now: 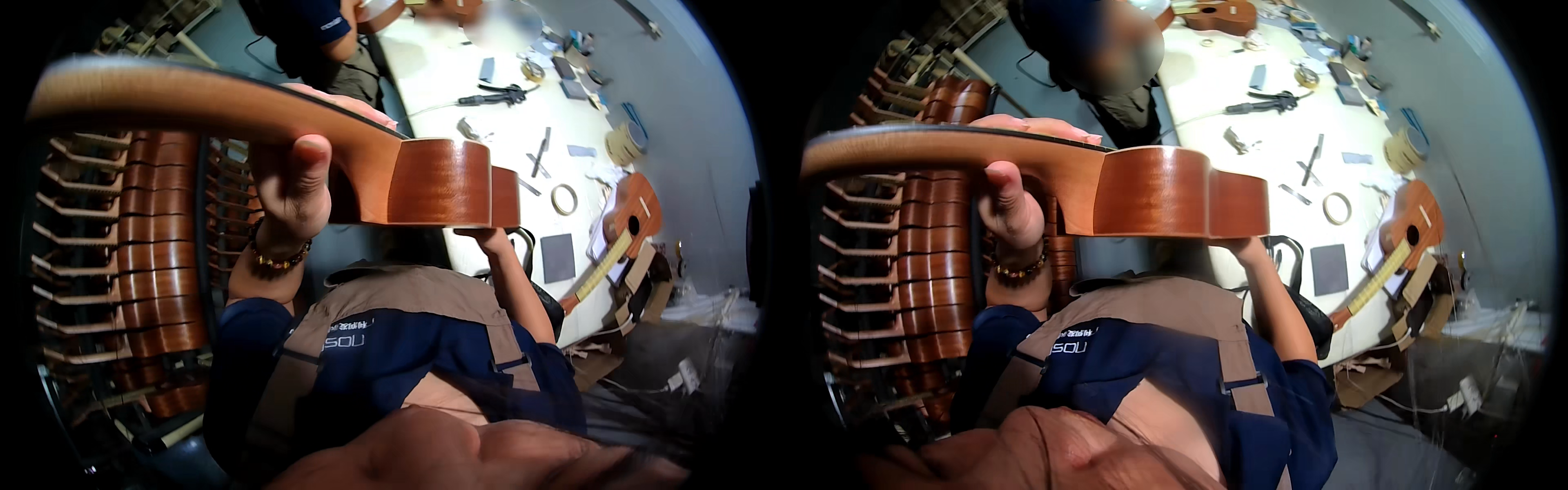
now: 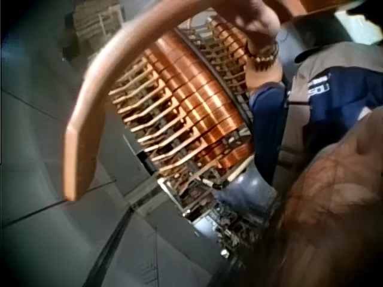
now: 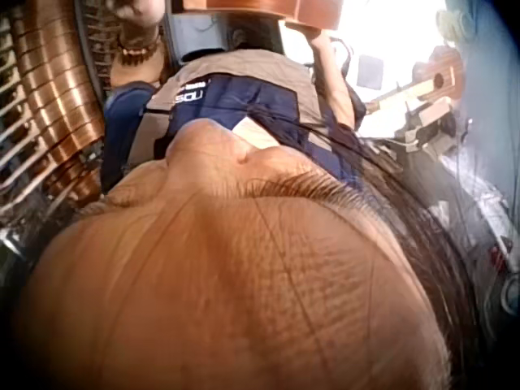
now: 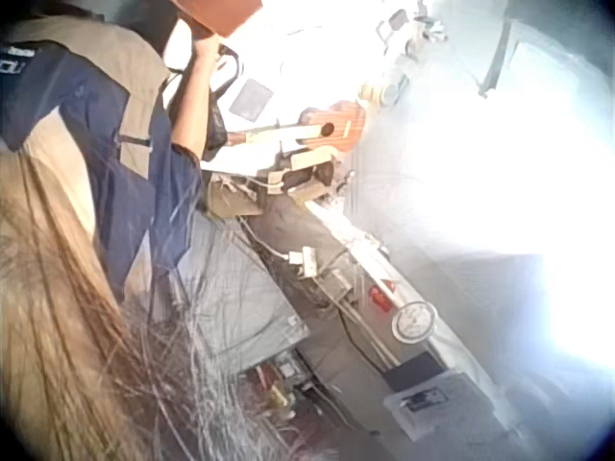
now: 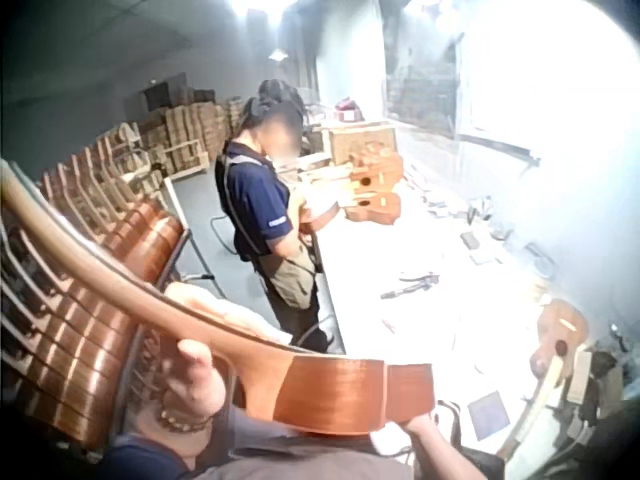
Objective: The person sands the sides of a wooden ukulele body, wipes it with a cloth, marks locations on the back and headstock with a pen, and cleans the surface using a small tool.
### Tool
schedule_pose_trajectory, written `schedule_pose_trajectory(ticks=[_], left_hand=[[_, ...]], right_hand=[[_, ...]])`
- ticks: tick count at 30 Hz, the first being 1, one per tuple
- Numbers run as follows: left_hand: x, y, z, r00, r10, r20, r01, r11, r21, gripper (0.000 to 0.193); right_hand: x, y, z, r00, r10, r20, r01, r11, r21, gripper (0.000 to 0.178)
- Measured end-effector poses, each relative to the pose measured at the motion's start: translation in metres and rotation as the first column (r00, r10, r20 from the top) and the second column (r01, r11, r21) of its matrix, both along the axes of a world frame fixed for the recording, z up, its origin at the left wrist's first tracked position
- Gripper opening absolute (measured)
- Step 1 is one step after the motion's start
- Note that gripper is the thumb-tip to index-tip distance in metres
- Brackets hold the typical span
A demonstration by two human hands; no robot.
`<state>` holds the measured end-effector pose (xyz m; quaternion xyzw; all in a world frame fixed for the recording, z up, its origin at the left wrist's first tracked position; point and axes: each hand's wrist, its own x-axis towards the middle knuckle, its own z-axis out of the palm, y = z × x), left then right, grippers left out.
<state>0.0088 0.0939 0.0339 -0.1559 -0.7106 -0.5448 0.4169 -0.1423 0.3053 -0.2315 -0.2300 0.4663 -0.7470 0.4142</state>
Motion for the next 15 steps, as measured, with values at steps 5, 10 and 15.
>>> schedule_pose_trajectory(ticks=[5, 10, 15], left_hand=[[-0.012, 0.008, 0.006, 0.997, -0.002, 0.076, 0.002, 1.000, 0.005, 0.041], [-0.023, 0.014, 0.007, 0.995, 0.075, 0.070, -0.069, 0.994, -0.083, 0.045], [-0.031, 0.008, 0.008, 0.979, -0.042, 0.199, 0.071, 0.988, -0.139, 0.051]], right_hand=[[0.020, -0.015, -0.007, 0.993, 0.013, 0.118, -0.027, 0.993, 0.116, 0.072], [0.026, -0.018, -0.009, 0.969, 0.055, 0.241, -0.063, 0.998, 0.025, 0.071], [0.027, -0.016, -0.010, 0.980, 0.021, 0.198, -0.048, 0.989, 0.137, 0.068]])
